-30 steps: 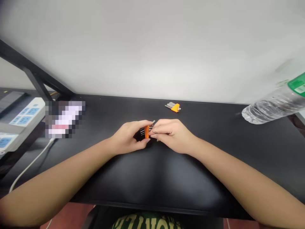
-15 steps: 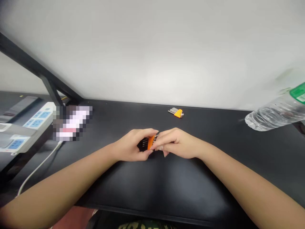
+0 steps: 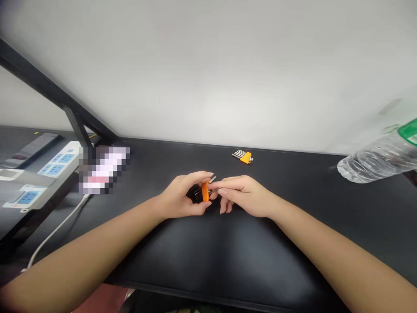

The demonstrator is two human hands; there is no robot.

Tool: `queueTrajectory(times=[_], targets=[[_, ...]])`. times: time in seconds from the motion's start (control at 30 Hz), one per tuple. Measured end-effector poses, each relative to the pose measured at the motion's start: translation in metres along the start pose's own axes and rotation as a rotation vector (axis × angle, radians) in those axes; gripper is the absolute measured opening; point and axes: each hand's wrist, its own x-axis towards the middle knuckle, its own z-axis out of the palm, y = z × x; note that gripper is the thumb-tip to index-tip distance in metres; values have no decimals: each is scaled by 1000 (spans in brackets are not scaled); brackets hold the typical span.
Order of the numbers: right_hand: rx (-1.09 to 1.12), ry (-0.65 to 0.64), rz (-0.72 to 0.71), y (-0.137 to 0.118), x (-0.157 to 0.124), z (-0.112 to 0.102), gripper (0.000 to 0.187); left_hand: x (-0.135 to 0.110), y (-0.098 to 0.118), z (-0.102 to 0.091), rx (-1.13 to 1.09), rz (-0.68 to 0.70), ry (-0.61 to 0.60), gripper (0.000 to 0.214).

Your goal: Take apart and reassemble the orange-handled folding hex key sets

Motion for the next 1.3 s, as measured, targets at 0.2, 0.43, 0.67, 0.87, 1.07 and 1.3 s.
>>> queueTrajectory(times=[0.2, 0.43, 0.67, 0.87, 1.07, 1.3], targets=[[-900, 248, -397, 9, -3, 1, 39, 0, 1, 2, 95, 27, 65, 65], [-1180, -10, -186, 6, -2, 13, 63, 1, 3, 1, 117, -19, 81, 62], [-1300, 203, -468, 15, -3, 7, 41, 3, 7, 2, 77, -12, 52, 69], [-1237, 266, -327, 14, 0, 13, 56, 2, 6, 3, 112, -16, 23, 76], [-495, 135, -149, 3, 0, 12, 57, 0, 4, 6, 143, -11, 2, 75], [137, 227, 83, 5, 8, 11, 42, -1, 6, 7, 204, -53, 36, 66]])
